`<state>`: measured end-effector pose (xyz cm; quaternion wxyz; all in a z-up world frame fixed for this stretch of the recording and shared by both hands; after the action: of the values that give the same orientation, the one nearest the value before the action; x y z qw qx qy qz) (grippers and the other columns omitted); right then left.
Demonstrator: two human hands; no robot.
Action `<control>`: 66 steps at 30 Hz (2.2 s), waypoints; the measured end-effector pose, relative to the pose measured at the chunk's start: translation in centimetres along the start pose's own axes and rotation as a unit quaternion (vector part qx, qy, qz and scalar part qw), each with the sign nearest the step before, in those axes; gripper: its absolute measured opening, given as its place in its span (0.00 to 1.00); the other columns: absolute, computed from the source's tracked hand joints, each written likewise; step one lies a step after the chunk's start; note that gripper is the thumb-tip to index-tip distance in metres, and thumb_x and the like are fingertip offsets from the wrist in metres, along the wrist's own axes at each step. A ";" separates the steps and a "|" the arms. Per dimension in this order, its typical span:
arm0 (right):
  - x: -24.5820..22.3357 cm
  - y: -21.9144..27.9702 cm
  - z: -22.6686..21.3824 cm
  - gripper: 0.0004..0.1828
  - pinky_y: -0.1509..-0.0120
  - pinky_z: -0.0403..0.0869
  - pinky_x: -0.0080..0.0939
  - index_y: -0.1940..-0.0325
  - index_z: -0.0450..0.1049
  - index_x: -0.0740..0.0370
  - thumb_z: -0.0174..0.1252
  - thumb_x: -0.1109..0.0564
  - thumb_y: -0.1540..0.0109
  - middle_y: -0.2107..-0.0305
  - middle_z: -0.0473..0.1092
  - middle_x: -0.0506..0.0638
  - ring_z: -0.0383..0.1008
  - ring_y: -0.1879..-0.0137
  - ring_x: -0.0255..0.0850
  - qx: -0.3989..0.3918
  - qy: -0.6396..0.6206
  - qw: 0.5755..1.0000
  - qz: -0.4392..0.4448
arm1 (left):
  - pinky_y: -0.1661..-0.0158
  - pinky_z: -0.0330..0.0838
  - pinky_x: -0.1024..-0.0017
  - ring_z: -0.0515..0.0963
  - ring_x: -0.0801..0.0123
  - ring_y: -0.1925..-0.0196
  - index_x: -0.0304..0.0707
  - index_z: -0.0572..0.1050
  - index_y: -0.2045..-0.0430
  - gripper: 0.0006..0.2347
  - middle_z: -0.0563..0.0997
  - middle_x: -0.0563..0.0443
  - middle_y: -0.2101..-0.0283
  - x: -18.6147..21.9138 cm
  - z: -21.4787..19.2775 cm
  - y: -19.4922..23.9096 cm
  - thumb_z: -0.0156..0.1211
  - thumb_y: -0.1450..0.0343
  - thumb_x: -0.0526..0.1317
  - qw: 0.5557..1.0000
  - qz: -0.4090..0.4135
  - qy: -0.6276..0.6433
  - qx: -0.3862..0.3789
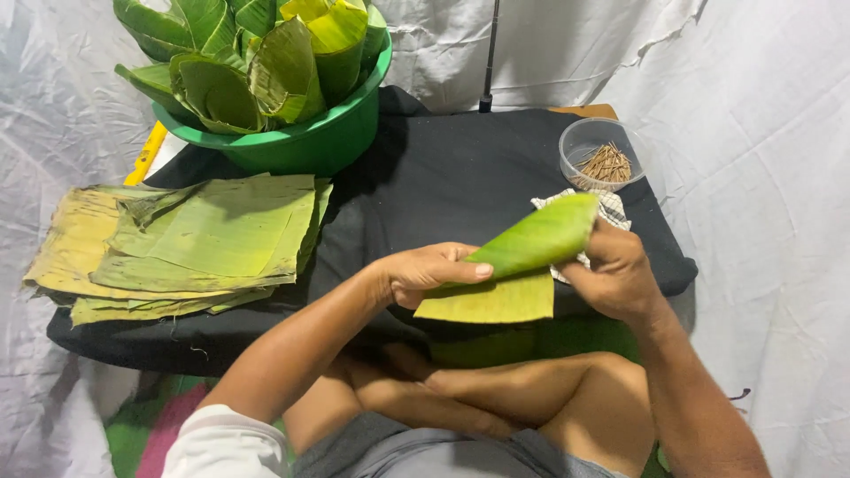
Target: Cleaning banana leaves with a cloth and folding them into cones secured with toothpicks.
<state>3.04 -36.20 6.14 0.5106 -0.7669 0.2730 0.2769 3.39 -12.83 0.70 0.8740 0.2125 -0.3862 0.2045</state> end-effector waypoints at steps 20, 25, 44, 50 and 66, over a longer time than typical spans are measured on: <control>-1.1 1.3 13.0 0.31 0.30 0.70 0.53 0.24 0.60 0.59 0.53 0.58 0.33 0.35 0.68 0.55 0.67 0.32 0.43 0.155 -0.310 0.900 0.265 | 0.48 0.67 0.43 0.73 0.33 0.46 0.36 0.47 0.27 0.26 0.71 0.26 0.46 -1.7 2.9 0.0 0.44 0.21 0.43 0.730 0.321 -0.414 0.438; 1.8 2.9 13.1 0.28 0.41 0.77 0.52 0.24 0.62 0.56 0.49 0.54 0.31 0.40 0.71 0.57 0.74 0.42 0.45 0.183 -0.383 0.845 0.324 | 0.47 0.58 0.52 0.65 0.40 0.47 0.41 0.45 0.25 0.27 0.63 0.35 0.43 -2.5 2.9 0.5 0.36 0.20 0.48 0.662 0.273 -0.547 0.432; 3.9 4.5 11.7 0.34 0.76 0.72 0.34 0.21 0.52 0.62 0.52 0.52 0.30 0.71 0.77 0.63 0.82 0.67 0.47 0.051 -0.226 0.909 0.345 | 0.45 0.75 0.59 0.82 0.72 0.74 0.53 0.58 0.28 0.34 0.82 0.52 0.79 4.9 1.5 4.0 0.67 0.30 0.36 0.767 0.351 -0.469 0.262; 2.2 3.7 11.2 0.33 0.54 0.78 0.46 0.22 0.58 0.61 0.52 0.49 0.30 0.56 0.76 0.63 0.78 0.54 0.46 0.060 -0.106 0.928 0.352 | 0.59 0.81 0.64 0.84 0.69 0.74 0.55 0.54 0.26 0.32 0.85 0.47 0.76 4.3 1.7 2.8 0.63 0.27 0.38 0.798 0.311 -0.463 0.229; 6.1 3.6 8.8 0.31 0.59 0.84 0.50 0.29 0.63 0.67 0.48 0.43 0.30 0.53 0.77 0.62 0.83 0.58 0.55 0.073 -0.418 0.779 0.462 | 0.54 0.80 0.66 0.84 0.62 0.59 0.56 0.49 0.25 0.47 0.85 0.43 0.61 5.2 -3.4 2.3 0.75 0.38 0.34 0.822 0.250 -0.405 0.314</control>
<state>3.53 -30.00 -3.29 0.4399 -0.3182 0.3741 0.7519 7.44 -8.09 3.08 0.4439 0.4351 -0.6601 0.4218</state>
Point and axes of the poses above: each hand's wrist, its own y-axis away from the middle knuckle, its own z-axis out of the palm, x = y × z, the point moved 6 cm from there along -y, towards the middle knuckle
